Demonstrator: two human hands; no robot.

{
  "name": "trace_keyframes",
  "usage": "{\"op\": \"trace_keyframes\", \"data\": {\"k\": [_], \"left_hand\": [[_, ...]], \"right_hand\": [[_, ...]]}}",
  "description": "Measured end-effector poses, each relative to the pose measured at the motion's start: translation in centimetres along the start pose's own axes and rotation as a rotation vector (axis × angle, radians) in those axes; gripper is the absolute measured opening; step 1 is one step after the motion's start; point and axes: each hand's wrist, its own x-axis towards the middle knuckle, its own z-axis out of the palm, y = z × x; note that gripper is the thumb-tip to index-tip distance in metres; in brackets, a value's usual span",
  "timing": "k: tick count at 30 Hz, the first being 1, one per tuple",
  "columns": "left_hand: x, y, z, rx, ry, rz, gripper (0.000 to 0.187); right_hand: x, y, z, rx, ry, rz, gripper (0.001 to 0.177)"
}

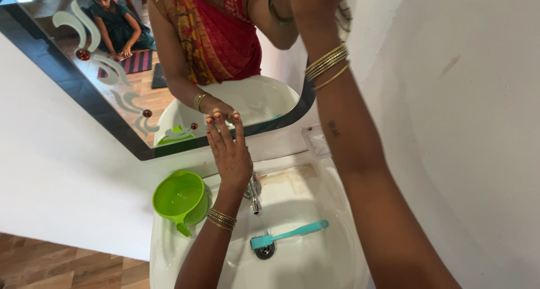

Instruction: The person scrubs the inside of a white bathroom sink with a blue brush, then wipes the mirror above the sink with a cloth. They also wipe the wall and the soap dish next to the sink.

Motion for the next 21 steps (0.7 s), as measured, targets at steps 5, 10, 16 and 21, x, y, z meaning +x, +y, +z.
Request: {"op": "trace_keyframes", "data": {"k": [5, 10, 16, 21], "left_hand": [[0.1, 0.3, -0.6, -0.042, -0.004, -0.004, 0.089], [0.0, 0.0, -1.0, -0.101, -0.02, 0.004, 0.091], [-0.1, -0.2, -1.1, -0.073, -0.023, 0.003, 0.093], [0.0, -0.2, -1.0, -0.089, -0.016, -0.011, 0.093]], "right_hand": [[-7.3, -2.0, -3.2, 0.149, 0.123, -0.064, 0.072], [-16.2, -2.6, -6.7, 0.177, -0.056, 0.077, 0.076], [-6.7, -2.6, -5.7, 0.201, 0.086, -0.047, 0.074], [1.1, -2.9, -2.7, 0.112, 0.069, -0.06, 0.066]]}}
